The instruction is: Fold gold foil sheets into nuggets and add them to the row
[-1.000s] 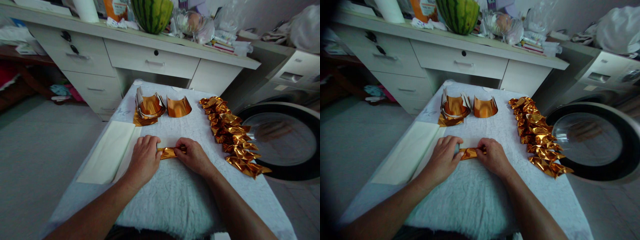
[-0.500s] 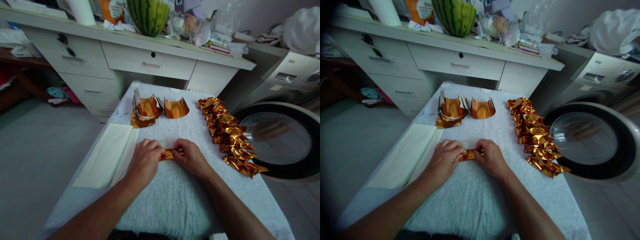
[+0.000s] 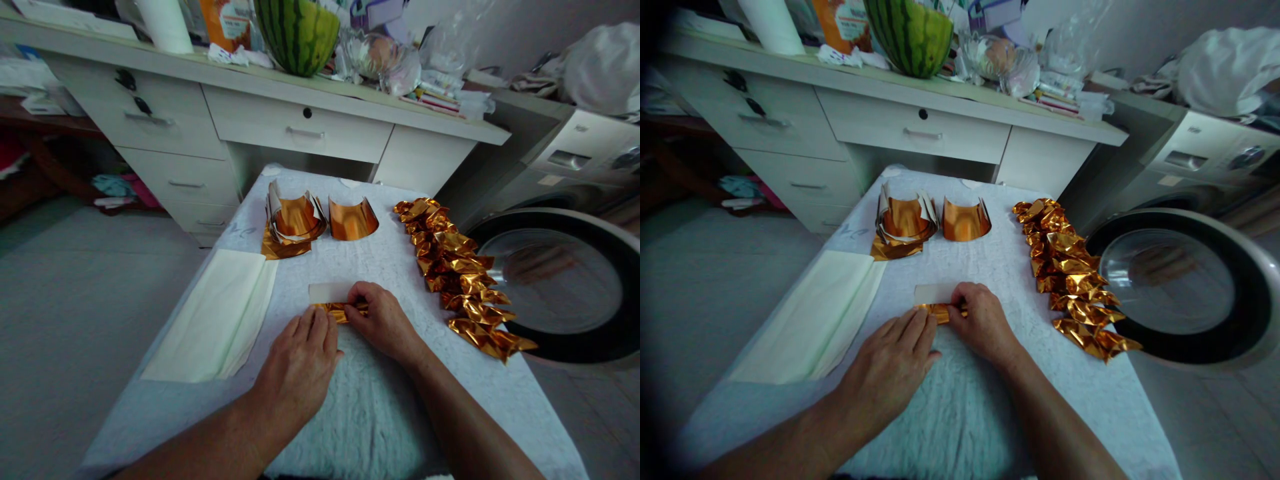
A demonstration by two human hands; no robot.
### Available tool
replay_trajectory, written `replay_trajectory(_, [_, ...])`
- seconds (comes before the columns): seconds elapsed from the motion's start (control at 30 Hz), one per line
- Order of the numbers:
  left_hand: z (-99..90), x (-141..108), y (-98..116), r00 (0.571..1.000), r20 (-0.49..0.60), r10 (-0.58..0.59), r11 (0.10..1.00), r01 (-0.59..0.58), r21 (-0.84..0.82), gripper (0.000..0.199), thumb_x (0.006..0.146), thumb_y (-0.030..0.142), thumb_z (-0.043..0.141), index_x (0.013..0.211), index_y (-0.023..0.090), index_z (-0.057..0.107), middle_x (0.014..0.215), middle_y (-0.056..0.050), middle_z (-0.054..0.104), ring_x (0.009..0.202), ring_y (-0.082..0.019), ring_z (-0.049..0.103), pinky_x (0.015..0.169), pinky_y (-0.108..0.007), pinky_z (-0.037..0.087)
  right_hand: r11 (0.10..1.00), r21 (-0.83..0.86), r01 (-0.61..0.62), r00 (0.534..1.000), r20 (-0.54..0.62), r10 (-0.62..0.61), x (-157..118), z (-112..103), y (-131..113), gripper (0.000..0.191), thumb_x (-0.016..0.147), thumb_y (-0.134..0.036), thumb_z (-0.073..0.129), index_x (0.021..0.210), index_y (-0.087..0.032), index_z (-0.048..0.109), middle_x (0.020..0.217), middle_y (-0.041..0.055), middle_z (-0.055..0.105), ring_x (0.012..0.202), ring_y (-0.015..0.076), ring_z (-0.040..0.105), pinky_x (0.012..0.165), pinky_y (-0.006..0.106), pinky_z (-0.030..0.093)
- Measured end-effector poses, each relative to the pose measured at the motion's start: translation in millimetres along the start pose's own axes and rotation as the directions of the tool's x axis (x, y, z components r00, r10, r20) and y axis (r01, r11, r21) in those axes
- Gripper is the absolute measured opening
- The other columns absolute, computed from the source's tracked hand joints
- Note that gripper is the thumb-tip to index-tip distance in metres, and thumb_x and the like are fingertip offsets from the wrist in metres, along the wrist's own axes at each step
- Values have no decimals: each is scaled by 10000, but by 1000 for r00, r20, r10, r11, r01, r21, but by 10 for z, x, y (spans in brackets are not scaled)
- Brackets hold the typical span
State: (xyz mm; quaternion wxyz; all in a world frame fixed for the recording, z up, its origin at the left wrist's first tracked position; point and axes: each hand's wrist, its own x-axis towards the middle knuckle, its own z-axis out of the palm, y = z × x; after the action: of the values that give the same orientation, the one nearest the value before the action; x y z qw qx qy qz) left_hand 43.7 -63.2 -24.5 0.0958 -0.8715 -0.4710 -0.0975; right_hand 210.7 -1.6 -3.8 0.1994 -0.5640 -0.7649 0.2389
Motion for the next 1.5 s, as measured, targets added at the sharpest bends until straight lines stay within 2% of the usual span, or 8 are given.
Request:
replay_trajectory(0.2, [3,-27,14,1000,3,10,1000,-10,25,453,866,318,626,1201,13,625,1203,-244,641,1106,-353,622,895,-446,552,1000,-11,-3,1000,-6,3,-9,9,12,58,774,-137,607,751,-182,579,730,-2,624,675,140,539,640,249,375])
replay_trajectory(0.5, [46,-48,11,998,-64,-2,1000,3,18,408,884,244,565,1218,16,612,1228,-247,635,1128,-351,620,890,-451,559,1000,-8,-3,1000,9,3,-3,-7,0,76,759,-116,594,733,-180,563,726,-1,619,676,140,537,645,250,376])
replay_trajectory(1.03, [44,-53,4,1000,-13,20,999,-20,30,403,897,228,537,1235,15,591,1248,-263,619,1150,-358,612,899,-458,559,1000,-6,-7,1000,5,7,-11,-10,-7,86,767,-116,597,733,-182,555,722,-2,611,682,142,538,647,251,379])
replay_trajectory(1.2, [63,-62,6,999,19,26,998,-27,59,436,875,205,574,1295,93,544,1270,-261,595,1152,-365,610,848,-461,566,999,33,-2,1000,10,2,-42,11,35,63,818,-155,582,812,-191,531,741,1,616,697,150,556,644,250,389])
replay_trajectory(1.37, [30,-42,19,999,44,12,999,-14,50,381,905,250,553,1251,95,581,1256,-252,609,1147,-359,614,858,-458,563,1000,3,-21,1000,-20,21,-68,10,64,124,845,-184,582,952,-201,523,733,-10,596,669,150,543,627,248,376])
replay_trajectory(1.5, [28,-44,23,998,56,16,998,-19,53,413,891,268,585,1254,72,588,1260,-268,606,1150,-375,610,862,-464,564,999,-26,-48,998,-38,47,-67,3,84,129,849,-185,581,958,-205,515,700,-22,569,645,150,520,608,245,348])
